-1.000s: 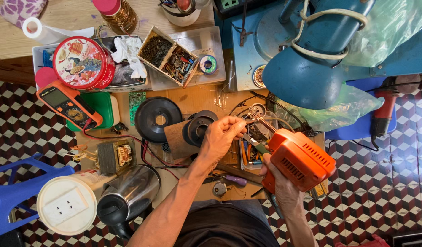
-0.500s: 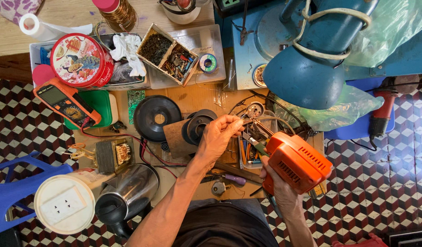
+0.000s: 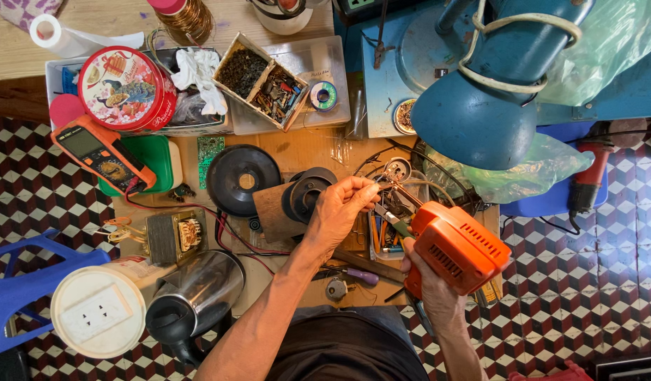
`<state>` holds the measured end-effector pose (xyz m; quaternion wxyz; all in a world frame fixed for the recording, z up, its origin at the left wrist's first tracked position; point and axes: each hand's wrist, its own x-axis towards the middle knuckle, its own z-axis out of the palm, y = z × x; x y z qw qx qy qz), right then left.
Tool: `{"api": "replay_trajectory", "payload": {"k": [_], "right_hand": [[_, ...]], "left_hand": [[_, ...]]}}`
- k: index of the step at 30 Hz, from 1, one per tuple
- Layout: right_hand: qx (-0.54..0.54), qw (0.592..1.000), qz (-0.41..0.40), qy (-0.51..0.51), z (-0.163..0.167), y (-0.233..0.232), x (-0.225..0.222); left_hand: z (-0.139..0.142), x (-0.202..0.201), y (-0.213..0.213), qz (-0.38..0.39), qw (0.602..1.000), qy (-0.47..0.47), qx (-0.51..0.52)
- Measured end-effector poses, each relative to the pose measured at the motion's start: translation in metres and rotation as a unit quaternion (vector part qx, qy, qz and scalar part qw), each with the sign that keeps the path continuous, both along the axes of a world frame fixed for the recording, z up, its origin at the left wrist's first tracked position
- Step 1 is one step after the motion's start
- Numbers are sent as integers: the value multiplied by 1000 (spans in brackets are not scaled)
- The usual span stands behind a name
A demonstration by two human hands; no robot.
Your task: The person repairs a small electrical component at a cluttered workbench. They hold the component and its wires with one hand while using a hot air gun and a soldering iron to heat and solder the wire connections, repositioning the part and wires between heating passes.
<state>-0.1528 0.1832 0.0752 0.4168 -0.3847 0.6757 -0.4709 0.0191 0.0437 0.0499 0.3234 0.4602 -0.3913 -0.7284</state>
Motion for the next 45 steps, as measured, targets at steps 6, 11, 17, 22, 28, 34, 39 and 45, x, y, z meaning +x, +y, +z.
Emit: {"api": "replay_trajectory", "payload": {"k": [6,11,17,22,28,34,39,45], "right_hand": [[26,998,-33,-38,-3,3,-2],[28,994,-50,-94,-2,3,-2],[27,993,-45,-108,-5,3,-5],[11,999,-23,-42,-7,4,-6],[-2,1000,-4,-6,-14,9,-11],[-14,999,8,38,-19,10,-13],[-5,999,-21,-41,-14,7,-12],[-30,999,-14,-42,-14,7,-12]], "left_hand": [[1,-1,0,-1,1000,10,-5],[3,-3,-2,1,1000,16,-7],[6,-3,-2,-4,1000,20,-8],[6,-4,-3,-3,1000,19,-14],[5,-5,-3,-4,1000,20,-16],[3,-4,-4,-9,999,23,-27],[3,-3,-5,-11,999,23,-33],[3,-6,-5,-13,999,19,-30]]}}
